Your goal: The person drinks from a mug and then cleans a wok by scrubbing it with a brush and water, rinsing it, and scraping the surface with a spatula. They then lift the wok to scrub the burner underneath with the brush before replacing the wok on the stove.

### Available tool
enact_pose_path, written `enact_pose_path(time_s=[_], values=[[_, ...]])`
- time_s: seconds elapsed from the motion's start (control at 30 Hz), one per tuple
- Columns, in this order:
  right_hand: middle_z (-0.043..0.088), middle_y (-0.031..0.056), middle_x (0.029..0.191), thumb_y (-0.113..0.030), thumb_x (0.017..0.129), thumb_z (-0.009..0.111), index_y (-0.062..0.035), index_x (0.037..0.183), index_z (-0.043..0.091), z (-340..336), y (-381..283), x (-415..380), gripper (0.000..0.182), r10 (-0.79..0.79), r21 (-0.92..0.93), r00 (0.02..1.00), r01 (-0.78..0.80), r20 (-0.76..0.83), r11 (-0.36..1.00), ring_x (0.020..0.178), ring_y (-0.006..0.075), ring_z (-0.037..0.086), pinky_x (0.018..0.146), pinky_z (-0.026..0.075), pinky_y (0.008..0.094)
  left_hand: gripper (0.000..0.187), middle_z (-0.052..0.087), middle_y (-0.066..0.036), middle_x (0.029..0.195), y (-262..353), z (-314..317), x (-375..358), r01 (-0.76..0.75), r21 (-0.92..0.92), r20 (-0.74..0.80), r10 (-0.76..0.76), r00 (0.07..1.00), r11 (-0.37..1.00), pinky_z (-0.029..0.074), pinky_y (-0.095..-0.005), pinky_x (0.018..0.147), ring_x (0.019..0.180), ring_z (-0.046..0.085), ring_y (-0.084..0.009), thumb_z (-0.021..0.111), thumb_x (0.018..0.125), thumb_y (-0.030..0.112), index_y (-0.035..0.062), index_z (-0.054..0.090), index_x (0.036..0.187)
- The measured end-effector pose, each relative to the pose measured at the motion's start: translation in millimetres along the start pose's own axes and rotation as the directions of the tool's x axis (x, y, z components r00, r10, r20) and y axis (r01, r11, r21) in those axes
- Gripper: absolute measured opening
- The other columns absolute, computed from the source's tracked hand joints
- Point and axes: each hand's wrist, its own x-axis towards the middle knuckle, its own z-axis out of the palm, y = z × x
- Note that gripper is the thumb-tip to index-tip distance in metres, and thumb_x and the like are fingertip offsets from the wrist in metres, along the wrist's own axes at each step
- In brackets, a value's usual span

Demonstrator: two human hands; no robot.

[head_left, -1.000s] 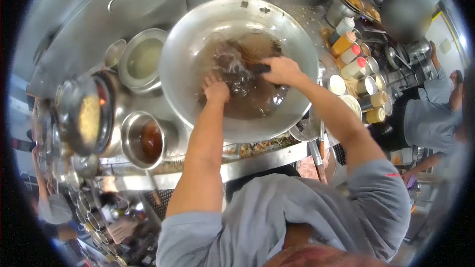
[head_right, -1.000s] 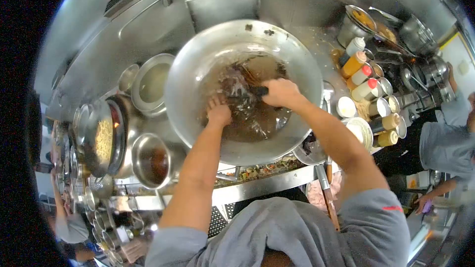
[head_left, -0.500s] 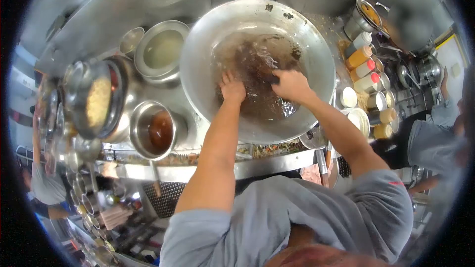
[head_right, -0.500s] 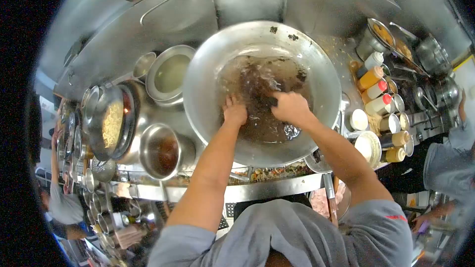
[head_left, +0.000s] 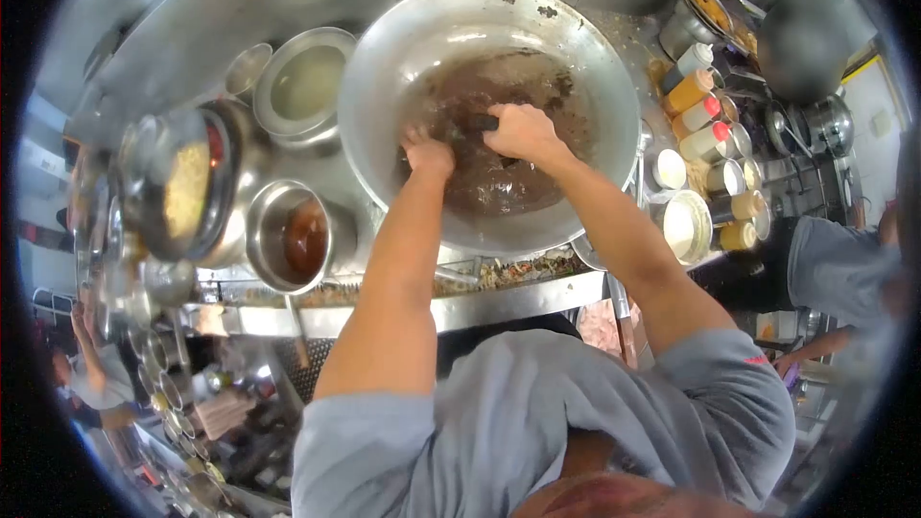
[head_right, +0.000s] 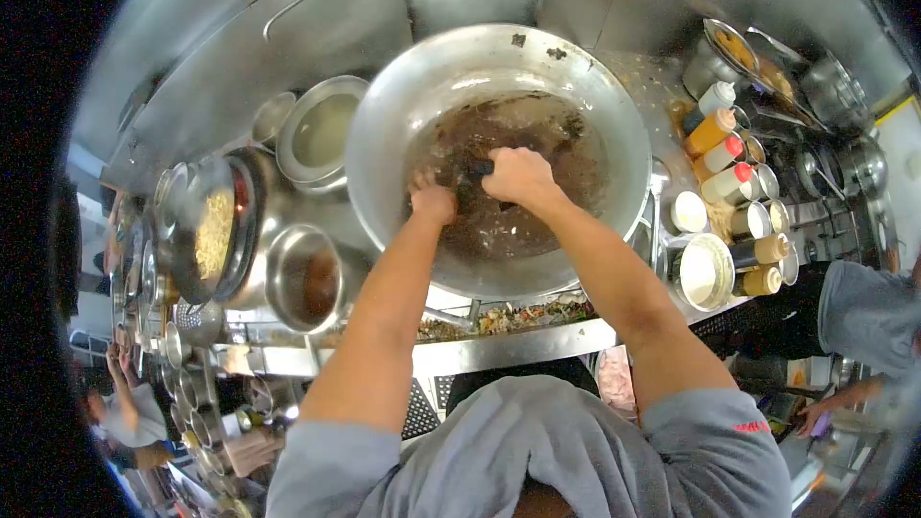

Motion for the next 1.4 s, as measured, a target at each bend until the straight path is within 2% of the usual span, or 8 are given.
enact_pose_path(time_s=[0.23, 0.43, 0.53, 0.73, 0.97, 1.07, 1.27, 1.4], values=[[0.07, 0.0226, 0.095, -0.031, 0.078, 0.069, -0.01, 0.116, 0.065, -14, -4, -45, 0.044, -0.072, -0.186, 0.991, 0.092, 0.111, 0.978, 0.096, 0.0385, 0.069, 0.087, 0.055, 0.0499, 0.051, 0.016, -0.017, 0.165, -3, 24, 23, 0.007, -0.136, -0.129, -0.025, 0.991, 0.991, 0.007, -0.06, 0.117, 0.152, 0.005, -0.0415, 0.042, 0.101, 0.036, 0.0166, 0.049, 0.147], [0.07, 0.0201, 0.113, -0.032, 0.078, 0.066, -0.0129, 0.129, 0.062, -2, -22, 35, 0.054, 0.083, 0.009, 0.996, -0.083, -0.017, 0.997, 0.104, 0.0365, 0.067, 0.091, 0.055, 0.0456, 0.045, 0.018, -0.015, 0.165, -1, 25, 11, -0.026, -0.135, -0.185, 0.0, 0.983, 0.99, 0.01, -0.0585, 0.116, 0.151, 0.008, -0.0396, 0.04, 0.102, 0.037, 0.0256, 0.055, 0.143], [0.07, 0.0223, 0.109, -0.033, 0.078, 0.066, -0.0146, 0.126, 0.064, -13, -10, -20, 0.051, 0.039, -0.063, 0.996, -0.033, 0.084, 0.997, 0.104, 0.0399, 0.067, 0.092, 0.054, 0.048, 0.069, 0.009, -0.02, 0.165, 0, 28, 28, 0.04, 0.029, -0.078, -0.038, 0.996, 0.999, 0.014, -0.0614, 0.116, 0.151, 0.003, -0.0457, 0.067, 0.089, 0.045, 0.0373, 0.038, 0.152], [0.07, 0.0235, 0.107, -0.03, 0.078, 0.067, -0.011, 0.122, 0.066, -14, -7, 47, 0.048, 0.082, -0.043, 0.997, -0.082, -0.004, 0.996, 0.104, 0.0402, 0.067, 0.093, 0.054, 0.0477, 0.042, 0.01, -0.021, 0.165, 0, 2, -8, -0.005, -0.094, -0.097, -0.004, 0.995, 0.996, 0.011, -0.0561, 0.118, 0.151, 0.003, -0.0425, 0.043, 0.104, 0.033, 0.0224, 0.056, 0.142], [0.07, 0.0238, 0.103, -0.029, 0.077, 0.066, -0.0128, 0.123, 0.065, -16, -4, -32, 0.049, -0.017, -0.074, 0.998, 0.022, 0.066, 0.997, 0.099, 0.0399, 0.068, 0.091, 0.054, 0.0488, 0.045, 0.01, -0.02, 0.165, 1, 15, 15, 0.049, 0.037, -0.032, -0.048, 0.998, 0.998, 0.013, -0.0579, 0.118, 0.151, 0.005, -0.0429, 0.044, 0.102, 0.037, 0.0266, 0.052, 0.145], [0.07, 0.0214, 0.105, -0.028, 0.077, 0.065, -0.0148, 0.124, 0.066, -19, 11, -7, 0.05, -0.079, -0.217, 0.989, 0.105, 0.126, 0.971, 0.105, 0.0374, 0.067, 0.093, 0.054, 0.0477, 0.049, 0.014, -0.016, 0.165, 1, 14, 13, 0.028, -0.144, -0.106, -0.043, 0.993, 0.989, 0.013, -0.0569, 0.117, 0.151, 0.007, -0.0405, 0.041, 0.103, 0.034, 0.0196, 0.048, 0.149], [0.068, 0.0217, 0.118, -0.033, 0.078, 0.066, -0.0149, 0.13, 0.063, 3, -5, 43, 0.056, 0.042, 0.068, 0.998, -0.039, -0.044, 0.997, 0.111, 0.0385, 0.064, 0.097, 0.051, 0.046, 0.049, 0.022, -0.016, 0.163, 0, 24, 13, 0.039, -0.132, -0.21, -0.066, 0.975, 0.99, 0.014, -0.0569, 0.117, 0.15, 0.013, -0.0396, 0.046, 0.1, 0.032, 0.0095, 0.053, 0.143], [0.067, 0.0225, 0.118, -0.033, 0.078, 0.066, -0.0159, 0.13, 0.064, -35, -5, -20, 0.055, -0.027, -0.11, 0.983, 0.048, 0.184, 0.993, 0.111, 0.0374, 0.064, 0.098, 0.051, 0.0451, 0.049, 0.028, -0.016, 0.161, 4, 21, 2, 0.028, -0.116, -0.1, -0.04, 0.994, 0.993, 0.015, -0.0547, 0.117, 0.15, 0.014, -0.038, 0.043, 0.1, 0.033, 0.0064, 0.057, 0.139]])
